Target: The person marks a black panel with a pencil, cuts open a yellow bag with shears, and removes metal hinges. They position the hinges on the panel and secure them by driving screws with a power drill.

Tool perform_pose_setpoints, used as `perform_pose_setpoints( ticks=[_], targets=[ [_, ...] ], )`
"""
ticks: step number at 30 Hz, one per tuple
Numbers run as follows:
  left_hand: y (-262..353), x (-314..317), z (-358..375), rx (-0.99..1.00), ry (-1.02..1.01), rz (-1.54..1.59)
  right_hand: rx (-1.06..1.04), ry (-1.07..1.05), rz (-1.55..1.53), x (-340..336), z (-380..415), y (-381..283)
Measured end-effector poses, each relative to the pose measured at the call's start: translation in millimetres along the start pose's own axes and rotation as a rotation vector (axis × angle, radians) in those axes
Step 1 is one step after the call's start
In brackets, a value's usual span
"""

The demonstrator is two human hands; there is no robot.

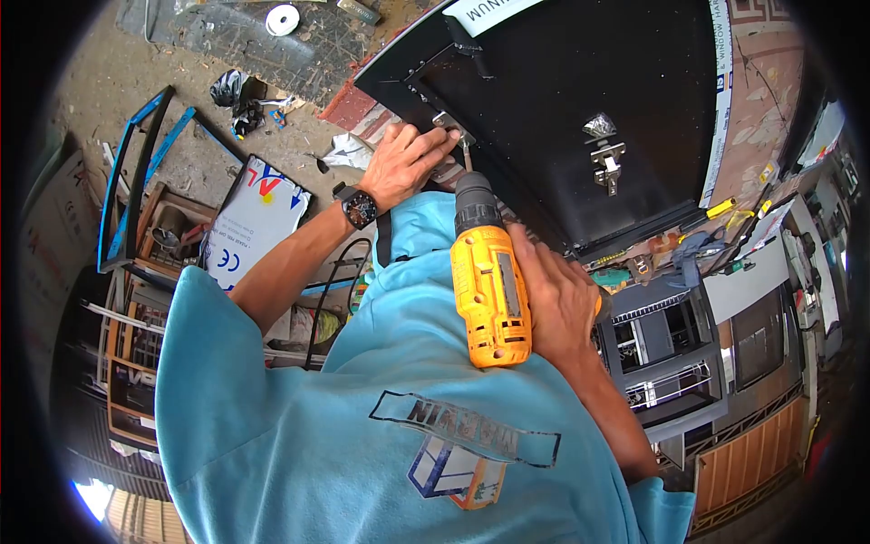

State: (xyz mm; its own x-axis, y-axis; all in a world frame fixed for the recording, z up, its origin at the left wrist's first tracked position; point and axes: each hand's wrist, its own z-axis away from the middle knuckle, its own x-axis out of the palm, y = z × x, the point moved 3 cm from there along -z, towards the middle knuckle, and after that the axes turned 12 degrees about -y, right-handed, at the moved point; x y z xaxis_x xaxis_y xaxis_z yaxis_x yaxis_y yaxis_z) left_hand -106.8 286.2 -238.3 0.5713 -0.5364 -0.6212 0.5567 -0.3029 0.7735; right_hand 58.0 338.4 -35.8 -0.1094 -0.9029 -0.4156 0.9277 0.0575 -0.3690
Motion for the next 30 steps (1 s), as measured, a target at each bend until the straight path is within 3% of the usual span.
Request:
perform_pose_setpoints(
  ticks=[30],
  targets=[
    [9.8,-2.2,1.9,-0.034,-0.013,-0.001,-0.011,0.002,-0.006,3.4,0.7,2.4]
  ],
)
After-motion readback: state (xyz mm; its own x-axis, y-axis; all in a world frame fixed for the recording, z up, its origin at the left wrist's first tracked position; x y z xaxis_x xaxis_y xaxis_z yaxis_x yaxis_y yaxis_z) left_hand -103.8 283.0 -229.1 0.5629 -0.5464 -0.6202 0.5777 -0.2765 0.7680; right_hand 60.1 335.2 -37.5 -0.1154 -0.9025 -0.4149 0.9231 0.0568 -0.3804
